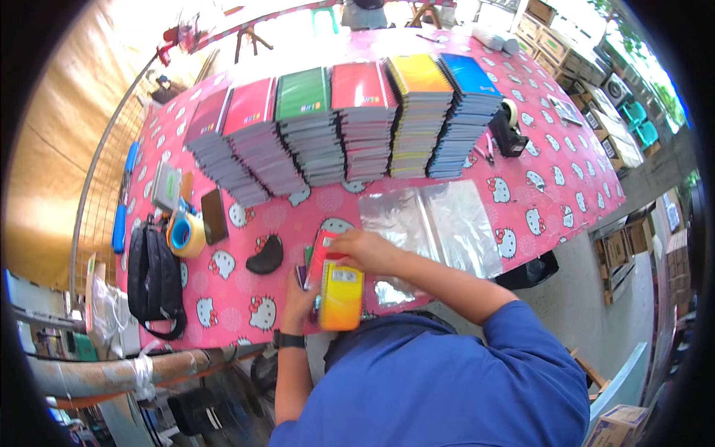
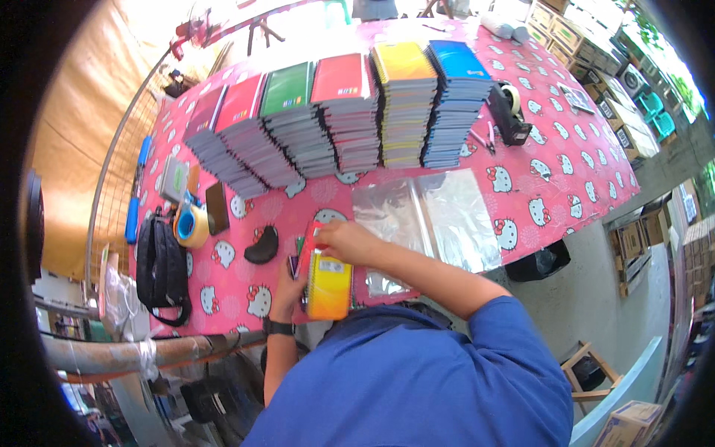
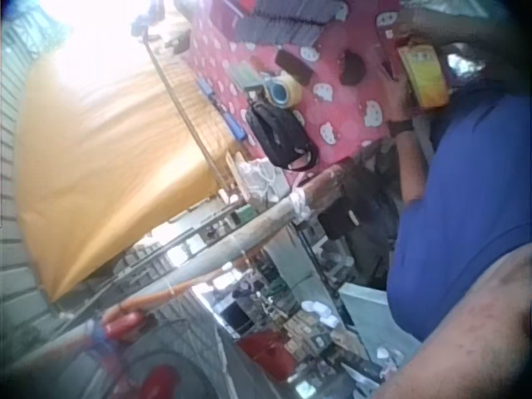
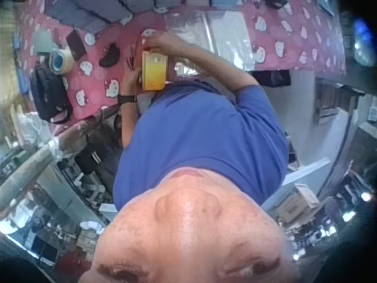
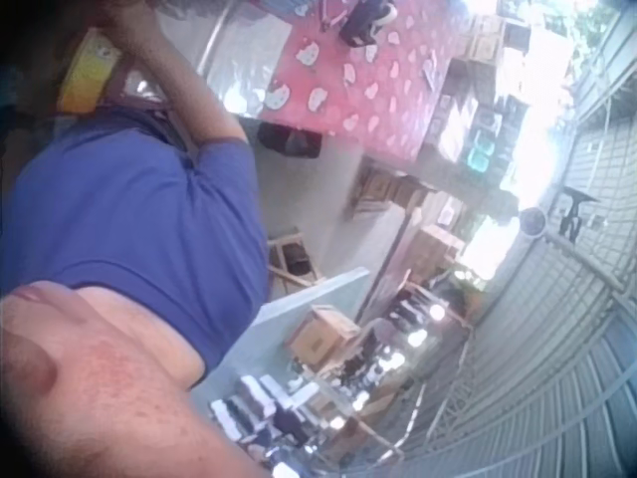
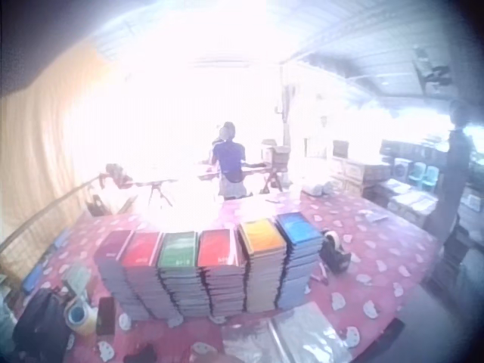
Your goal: The person stacks several small notebooks of different colors, places them inside a clear plastic bag, and seals the bag with tape from a dispenser.
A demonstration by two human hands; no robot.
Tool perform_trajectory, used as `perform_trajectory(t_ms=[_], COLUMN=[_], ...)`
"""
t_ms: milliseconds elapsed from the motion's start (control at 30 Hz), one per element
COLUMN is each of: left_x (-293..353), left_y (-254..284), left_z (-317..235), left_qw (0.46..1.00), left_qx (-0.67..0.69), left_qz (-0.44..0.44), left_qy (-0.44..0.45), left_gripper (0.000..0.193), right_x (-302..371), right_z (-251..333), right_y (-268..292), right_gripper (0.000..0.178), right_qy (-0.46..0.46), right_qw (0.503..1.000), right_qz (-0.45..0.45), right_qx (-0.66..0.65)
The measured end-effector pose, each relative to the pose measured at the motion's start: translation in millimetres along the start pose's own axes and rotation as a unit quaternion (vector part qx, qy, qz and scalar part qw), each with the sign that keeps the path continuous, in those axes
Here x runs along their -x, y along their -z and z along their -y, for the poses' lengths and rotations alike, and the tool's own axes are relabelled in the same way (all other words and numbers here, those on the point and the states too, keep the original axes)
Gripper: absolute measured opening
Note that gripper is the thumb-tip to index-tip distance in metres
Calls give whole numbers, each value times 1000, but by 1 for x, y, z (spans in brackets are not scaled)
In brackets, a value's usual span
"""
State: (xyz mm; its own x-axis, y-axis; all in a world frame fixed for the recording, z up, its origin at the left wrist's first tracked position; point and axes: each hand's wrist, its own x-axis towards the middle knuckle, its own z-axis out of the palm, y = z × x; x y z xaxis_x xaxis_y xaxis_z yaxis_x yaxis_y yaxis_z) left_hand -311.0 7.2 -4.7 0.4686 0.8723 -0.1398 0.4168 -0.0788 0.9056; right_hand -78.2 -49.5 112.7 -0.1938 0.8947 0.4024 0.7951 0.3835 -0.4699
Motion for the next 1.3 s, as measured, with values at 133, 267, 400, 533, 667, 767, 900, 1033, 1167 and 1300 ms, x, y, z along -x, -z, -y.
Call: perform_trajectory(t_ms=[133, 267, 400, 533, 667, 767, 900, 1033, 1167, 1300], left_x=[8, 15, 28, 31, 32, 40, 35, 15, 17, 18], left_y=[-2, -33, -34, -35, -36, -30, -20, -3, 13, 9], left_z=[3, -40, -26, -16, -30, -28, -40, -21, 2, -24], left_qw=[985, 997, 989, 992, 991, 986, 974, 934, 900, 839], left_qx=[146, -61, -71, -17, -51, -53, 120, 312, 375, 463], left_qz=[-39, -49, -122, -121, -115, -160, -165, -25, 49, 132], left_qy=[80, -12, -43, -25, -40, 3, 101, 173, 215, 253], left_gripper=[82, 96, 88, 76, 72, 64, 60, 58, 54, 53], right_x=[-28, 24, 37, 29, 38, 42, 90, 109, 100, 78], right_z=[-75, -161, -128, -126, -117, -52, -3, 26, 29, 29], right_y=[184, 259, 245, 240, 258, 229, 103, -40, -49, -53], right_gripper=[55, 46, 31, 19, 17, 17, 43, 57, 63, 65], right_qy=[-35, -188, -143, -77, -123, -88, -247, -450, -359, -474], right_qw=[929, 850, 873, 791, 854, 862, 890, 864, 924, 849], right_qz=[-279, -180, -258, -355, -273, -468, -311, 108, 9, 129], right_qx=[240, 458, 387, 493, 425, 175, -226, -197, -131, -194])
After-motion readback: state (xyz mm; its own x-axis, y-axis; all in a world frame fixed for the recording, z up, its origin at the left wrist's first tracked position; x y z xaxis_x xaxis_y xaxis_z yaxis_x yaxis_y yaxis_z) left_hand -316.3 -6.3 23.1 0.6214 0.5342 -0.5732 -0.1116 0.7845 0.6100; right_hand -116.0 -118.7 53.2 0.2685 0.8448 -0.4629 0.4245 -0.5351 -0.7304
